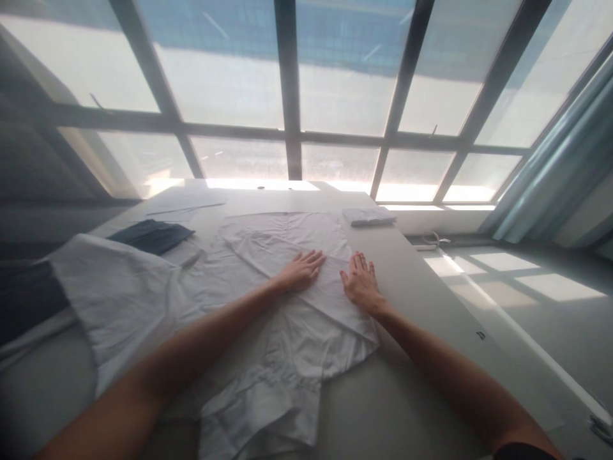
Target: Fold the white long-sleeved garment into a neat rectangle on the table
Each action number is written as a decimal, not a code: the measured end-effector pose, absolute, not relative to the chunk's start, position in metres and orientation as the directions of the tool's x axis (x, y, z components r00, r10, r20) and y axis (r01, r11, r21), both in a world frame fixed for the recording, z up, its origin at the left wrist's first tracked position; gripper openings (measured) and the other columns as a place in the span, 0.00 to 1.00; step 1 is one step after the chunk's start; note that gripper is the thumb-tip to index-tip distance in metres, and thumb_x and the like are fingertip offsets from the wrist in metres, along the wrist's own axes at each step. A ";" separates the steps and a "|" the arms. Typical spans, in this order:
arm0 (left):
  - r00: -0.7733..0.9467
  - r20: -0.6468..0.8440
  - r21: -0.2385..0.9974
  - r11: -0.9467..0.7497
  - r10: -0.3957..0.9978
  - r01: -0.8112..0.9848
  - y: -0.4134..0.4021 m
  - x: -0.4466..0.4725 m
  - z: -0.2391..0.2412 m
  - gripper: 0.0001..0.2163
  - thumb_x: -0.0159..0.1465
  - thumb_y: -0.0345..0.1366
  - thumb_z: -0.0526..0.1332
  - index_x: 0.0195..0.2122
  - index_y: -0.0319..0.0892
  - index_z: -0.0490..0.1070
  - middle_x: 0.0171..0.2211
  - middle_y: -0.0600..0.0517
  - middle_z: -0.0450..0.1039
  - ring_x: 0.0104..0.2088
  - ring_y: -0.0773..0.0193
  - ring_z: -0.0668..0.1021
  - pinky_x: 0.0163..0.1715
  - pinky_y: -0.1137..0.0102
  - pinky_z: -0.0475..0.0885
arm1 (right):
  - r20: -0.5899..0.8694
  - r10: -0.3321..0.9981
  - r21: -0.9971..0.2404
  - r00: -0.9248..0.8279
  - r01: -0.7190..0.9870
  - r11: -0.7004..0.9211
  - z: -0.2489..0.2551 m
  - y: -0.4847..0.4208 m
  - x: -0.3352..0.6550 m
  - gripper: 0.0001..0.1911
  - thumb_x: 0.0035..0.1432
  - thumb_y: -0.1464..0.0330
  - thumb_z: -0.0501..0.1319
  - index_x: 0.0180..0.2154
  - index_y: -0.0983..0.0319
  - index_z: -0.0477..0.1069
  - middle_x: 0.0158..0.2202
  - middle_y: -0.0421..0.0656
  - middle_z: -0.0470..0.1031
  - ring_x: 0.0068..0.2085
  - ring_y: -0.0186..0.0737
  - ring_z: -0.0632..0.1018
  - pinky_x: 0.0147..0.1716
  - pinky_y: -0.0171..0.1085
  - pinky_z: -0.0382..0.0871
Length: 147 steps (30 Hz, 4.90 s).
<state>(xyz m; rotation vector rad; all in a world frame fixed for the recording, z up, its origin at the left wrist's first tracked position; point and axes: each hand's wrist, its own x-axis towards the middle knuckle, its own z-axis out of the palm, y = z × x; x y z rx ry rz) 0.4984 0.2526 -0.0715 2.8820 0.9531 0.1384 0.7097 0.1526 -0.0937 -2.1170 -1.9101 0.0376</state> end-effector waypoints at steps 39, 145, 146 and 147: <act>0.787 0.189 0.196 -0.808 0.587 0.555 0.249 0.495 -0.087 0.26 0.77 0.43 0.46 0.74 0.42 0.57 0.74 0.43 0.53 0.74 0.46 0.57 0.71 0.42 0.51 | 0.059 0.991 -0.303 0.122 0.948 -0.098 -0.066 0.432 0.700 0.32 0.77 0.61 0.46 0.74 0.71 0.50 0.77 0.58 0.41 0.76 0.51 0.44 0.72 0.58 0.34; -0.639 0.069 0.928 0.186 0.766 0.323 0.273 0.058 0.008 0.15 0.60 0.42 0.68 0.41 0.36 0.76 0.30 0.44 0.79 0.35 0.53 0.83 0.36 0.62 0.79 | 0.259 0.926 -0.090 -0.276 0.947 0.308 -0.129 0.218 0.643 0.32 0.72 0.58 0.43 0.68 0.65 0.64 0.71 0.54 0.61 0.72 0.54 0.61 0.67 0.59 0.59; -0.620 0.051 0.948 0.158 0.783 0.278 0.273 0.060 0.014 0.13 0.60 0.41 0.67 0.40 0.37 0.76 0.29 0.45 0.78 0.33 0.54 0.83 0.35 0.63 0.79 | 0.260 0.925 -0.085 -0.277 0.948 0.308 -0.129 0.219 0.643 0.32 0.72 0.58 0.43 0.68 0.65 0.65 0.71 0.54 0.62 0.72 0.54 0.62 0.67 0.59 0.59; -0.600 0.043 0.963 0.127 0.799 0.237 0.273 0.063 0.022 0.11 0.61 0.39 0.66 0.40 0.37 0.76 0.28 0.46 0.78 0.32 0.55 0.83 0.35 0.63 0.80 | 0.260 0.925 -0.081 -0.279 0.948 0.308 -0.129 0.219 0.644 0.32 0.72 0.58 0.43 0.68 0.65 0.65 0.71 0.54 0.62 0.72 0.54 0.62 0.67 0.59 0.59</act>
